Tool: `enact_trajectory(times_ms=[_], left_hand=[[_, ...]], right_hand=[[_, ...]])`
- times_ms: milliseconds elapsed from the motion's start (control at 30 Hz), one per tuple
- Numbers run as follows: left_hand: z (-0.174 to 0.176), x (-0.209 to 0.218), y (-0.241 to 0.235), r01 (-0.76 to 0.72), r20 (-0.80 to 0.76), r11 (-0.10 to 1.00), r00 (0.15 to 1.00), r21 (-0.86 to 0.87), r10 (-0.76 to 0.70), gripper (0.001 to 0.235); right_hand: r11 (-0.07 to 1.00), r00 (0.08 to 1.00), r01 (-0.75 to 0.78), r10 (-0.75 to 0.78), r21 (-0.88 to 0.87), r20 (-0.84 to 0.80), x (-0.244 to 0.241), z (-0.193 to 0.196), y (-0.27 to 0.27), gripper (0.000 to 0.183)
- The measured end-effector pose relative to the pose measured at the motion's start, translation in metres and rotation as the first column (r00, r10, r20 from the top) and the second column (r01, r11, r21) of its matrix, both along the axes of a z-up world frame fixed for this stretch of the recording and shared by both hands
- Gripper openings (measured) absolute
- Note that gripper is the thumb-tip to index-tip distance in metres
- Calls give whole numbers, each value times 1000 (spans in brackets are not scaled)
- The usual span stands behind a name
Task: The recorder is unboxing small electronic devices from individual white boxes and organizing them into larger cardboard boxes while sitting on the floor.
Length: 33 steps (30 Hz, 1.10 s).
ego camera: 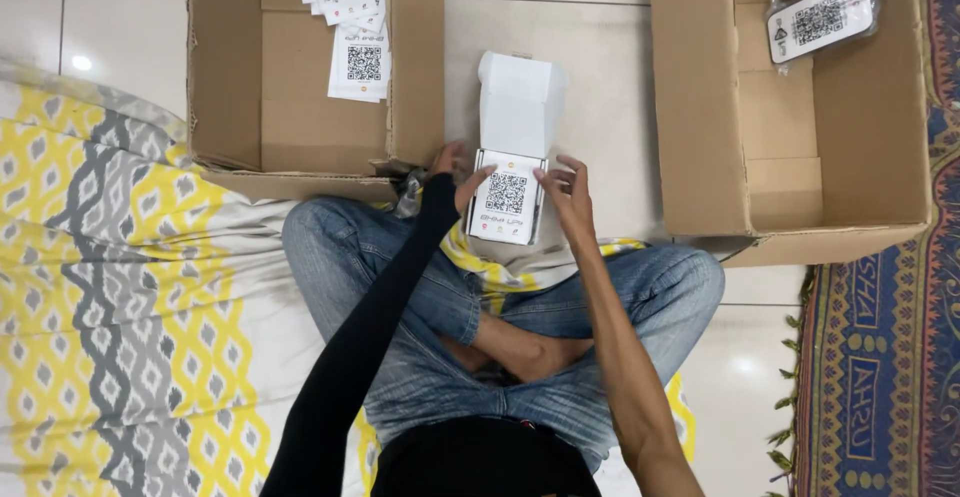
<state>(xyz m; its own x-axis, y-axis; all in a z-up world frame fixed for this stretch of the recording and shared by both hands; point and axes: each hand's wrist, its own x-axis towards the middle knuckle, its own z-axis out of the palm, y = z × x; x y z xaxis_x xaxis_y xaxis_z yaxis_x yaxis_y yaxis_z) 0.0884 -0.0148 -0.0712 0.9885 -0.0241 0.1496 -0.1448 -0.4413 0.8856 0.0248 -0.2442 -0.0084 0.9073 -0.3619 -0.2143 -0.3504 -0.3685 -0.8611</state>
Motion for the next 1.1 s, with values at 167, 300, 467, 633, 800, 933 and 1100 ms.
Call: enact_trajectory(times_ms=[167, 300, 467, 633, 800, 933, 1100], left_hand=[[18, 88, -17, 87, -444, 837, 816, -540, -371, 85], [83, 50, -2, 408, -232, 855, 841, -321, -488, 83], [99, -27, 9, 428, -34, 896, 900, -116, -435, 76], [92, -37, 11, 446, 111, 888, 894, -110, -435, 78], [115, -44, 24, 581, 197, 806, 808, -112, -555, 103], [84, -46, 32, 626, 223, 779, 756, 29, -616, 117], [81, -33, 33, 620, 285, 778, 732, 99, -619, 110]], right_hand=[[963, 985, -157, 169, 220, -36, 53, 57, -3, 94], [973, 969, -212, 222, -94, 106, 26, 55, 1, 89], [956, 963, -209, 238, -204, 130, -23, 58, 26, 57], [941, 934, -271, 308, -201, 182, -32, 63, 29, 84], [885, 803, -419, 466, -203, 372, -47, 75, 20, 113], [846, 751, -467, 533, -258, 390, -59, 74, 14, 125], [845, 786, -447, 527, -292, 321, -49, 86, 14, 115]])
